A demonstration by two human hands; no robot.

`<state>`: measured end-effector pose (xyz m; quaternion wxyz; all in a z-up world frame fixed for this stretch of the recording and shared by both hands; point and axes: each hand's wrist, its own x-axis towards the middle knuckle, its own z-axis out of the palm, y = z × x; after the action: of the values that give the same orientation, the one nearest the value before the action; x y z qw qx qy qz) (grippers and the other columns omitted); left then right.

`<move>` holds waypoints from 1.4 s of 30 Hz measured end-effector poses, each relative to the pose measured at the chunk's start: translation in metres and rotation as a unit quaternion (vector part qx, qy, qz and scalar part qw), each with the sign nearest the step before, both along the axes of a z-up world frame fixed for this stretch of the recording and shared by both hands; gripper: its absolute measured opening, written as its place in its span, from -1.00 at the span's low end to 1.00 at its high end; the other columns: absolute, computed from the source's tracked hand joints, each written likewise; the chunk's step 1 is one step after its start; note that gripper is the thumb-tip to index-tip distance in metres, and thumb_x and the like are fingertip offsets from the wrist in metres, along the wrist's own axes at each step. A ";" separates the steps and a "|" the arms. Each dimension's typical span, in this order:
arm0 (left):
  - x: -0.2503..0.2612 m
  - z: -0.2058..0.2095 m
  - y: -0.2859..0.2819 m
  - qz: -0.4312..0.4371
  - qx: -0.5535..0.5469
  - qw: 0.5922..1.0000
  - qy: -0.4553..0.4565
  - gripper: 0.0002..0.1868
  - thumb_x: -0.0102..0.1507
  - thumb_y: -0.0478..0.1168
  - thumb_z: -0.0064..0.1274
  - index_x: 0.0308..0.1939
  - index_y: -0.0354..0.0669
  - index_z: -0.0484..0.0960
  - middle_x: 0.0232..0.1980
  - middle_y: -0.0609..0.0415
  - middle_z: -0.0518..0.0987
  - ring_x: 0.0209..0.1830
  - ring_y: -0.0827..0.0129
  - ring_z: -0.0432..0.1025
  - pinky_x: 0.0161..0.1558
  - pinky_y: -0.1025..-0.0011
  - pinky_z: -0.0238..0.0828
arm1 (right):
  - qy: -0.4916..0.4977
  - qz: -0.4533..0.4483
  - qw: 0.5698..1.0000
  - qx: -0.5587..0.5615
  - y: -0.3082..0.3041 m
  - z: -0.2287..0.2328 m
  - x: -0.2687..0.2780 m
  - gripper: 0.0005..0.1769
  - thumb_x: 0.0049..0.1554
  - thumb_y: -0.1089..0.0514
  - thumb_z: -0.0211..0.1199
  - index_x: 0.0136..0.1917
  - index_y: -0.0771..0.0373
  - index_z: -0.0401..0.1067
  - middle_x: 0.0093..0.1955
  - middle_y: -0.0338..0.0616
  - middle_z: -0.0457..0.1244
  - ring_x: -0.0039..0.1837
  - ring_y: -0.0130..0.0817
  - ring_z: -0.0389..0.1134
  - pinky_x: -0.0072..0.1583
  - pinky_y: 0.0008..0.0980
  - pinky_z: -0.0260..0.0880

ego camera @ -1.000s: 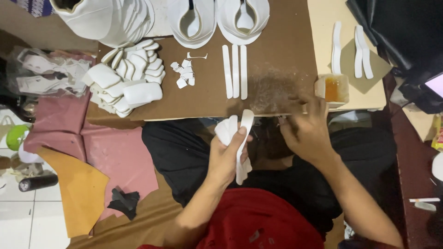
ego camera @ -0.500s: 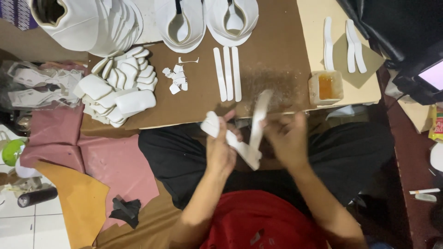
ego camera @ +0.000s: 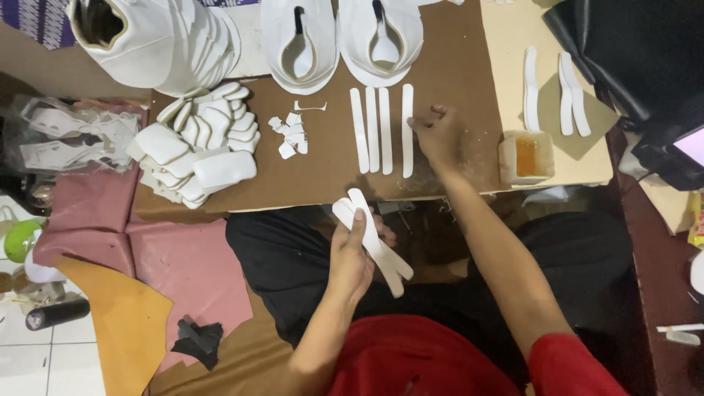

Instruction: Applying adhesive to thin leather strips and arranging them on a workspace for shoe manufacturing.

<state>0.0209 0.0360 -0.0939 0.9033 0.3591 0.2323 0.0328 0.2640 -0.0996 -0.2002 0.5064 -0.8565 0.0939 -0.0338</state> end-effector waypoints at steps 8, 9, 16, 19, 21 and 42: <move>-0.001 0.009 0.000 -0.009 0.085 0.996 0.025 -0.66 0.45 -0.04 -0.11 -0.03 -0.33 0.39 -0.24 -0.08 0.52 -0.26 0.14 0.56 -0.16 0.22 0.61 | -0.045 0.006 0.998 -0.044 0.019 -0.032 0.018 -0.33 0.05 0.08 0.57 0.23 0.34 0.24 -0.21 -0.05 0.35 -0.24 -0.22 0.47 -0.28 -0.38 0.40; -0.002 0.013 -0.002 -0.011 0.084 0.996 0.026 -0.66 0.45 -0.04 -0.11 -0.03 -0.33 0.39 -0.24 -0.08 0.52 -0.26 0.14 0.56 -0.16 0.22 0.61 | -0.044 0.005 0.998 -0.045 0.022 -0.027 0.014 -0.33 0.05 0.08 0.57 0.23 0.34 0.24 -0.21 -0.05 0.35 -0.24 -0.22 0.47 -0.28 -0.38 0.40; -0.003 0.020 -0.008 -0.011 0.133 0.991 0.023 -0.71 0.46 -0.06 -0.10 -0.14 -0.24 0.45 -0.34 0.05 0.46 -0.33 0.33 0.44 -0.20 0.37 0.45 | -0.050 0.050 0.994 -0.083 0.026 0.005 -0.002 -0.44 0.16 0.18 0.42 0.28 0.32 0.18 -0.13 -0.01 0.34 -0.08 -0.10 0.50 -0.15 -0.31 0.50; -0.003 0.030 -0.009 -0.028 0.155 0.987 0.012 -0.68 0.46 -0.05 -0.11 -0.21 -0.25 0.47 -0.44 0.02 0.49 -0.44 0.31 0.44 -0.30 0.39 0.43 | -0.101 0.042 0.990 -0.084 0.015 0.060 -0.041 -0.51 0.18 0.21 0.40 0.25 0.35 0.22 -0.12 0.02 0.35 -0.05 -0.06 0.50 -0.13 -0.26 0.50; -0.002 0.032 -0.009 -0.037 0.165 0.986 0.003 -0.66 0.46 -0.05 -0.11 -0.24 -0.26 0.49 -0.50 -0.01 0.52 -0.50 0.29 0.45 -0.35 0.39 0.43 | -0.156 0.027 0.983 -0.090 -0.007 0.084 -0.067 -0.58 0.17 0.22 0.41 0.20 0.37 0.30 -0.14 0.02 0.37 -0.06 -0.06 0.51 -0.14 -0.24 0.49; 0.003 0.035 -0.012 -0.118 0.173 0.977 -0.026 -0.62 0.38 -0.10 0.04 0.03 -0.44 0.55 -0.26 -0.18 0.65 -0.49 0.34 0.48 -0.40 0.43 0.44 | -0.014 0.144 0.847 -0.512 -0.197 0.052 -0.088 -0.22 0.47 -0.48 -0.25 -0.03 -0.06 0.69 0.72 -0.05 0.02 0.70 0.11 -0.16 0.46 0.18 -0.18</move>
<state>0.0239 0.0240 -0.0594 0.8308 0.5338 0.1556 -0.0252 0.1757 -0.2968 -0.1484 -0.0037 -0.9975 -0.0687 -0.0158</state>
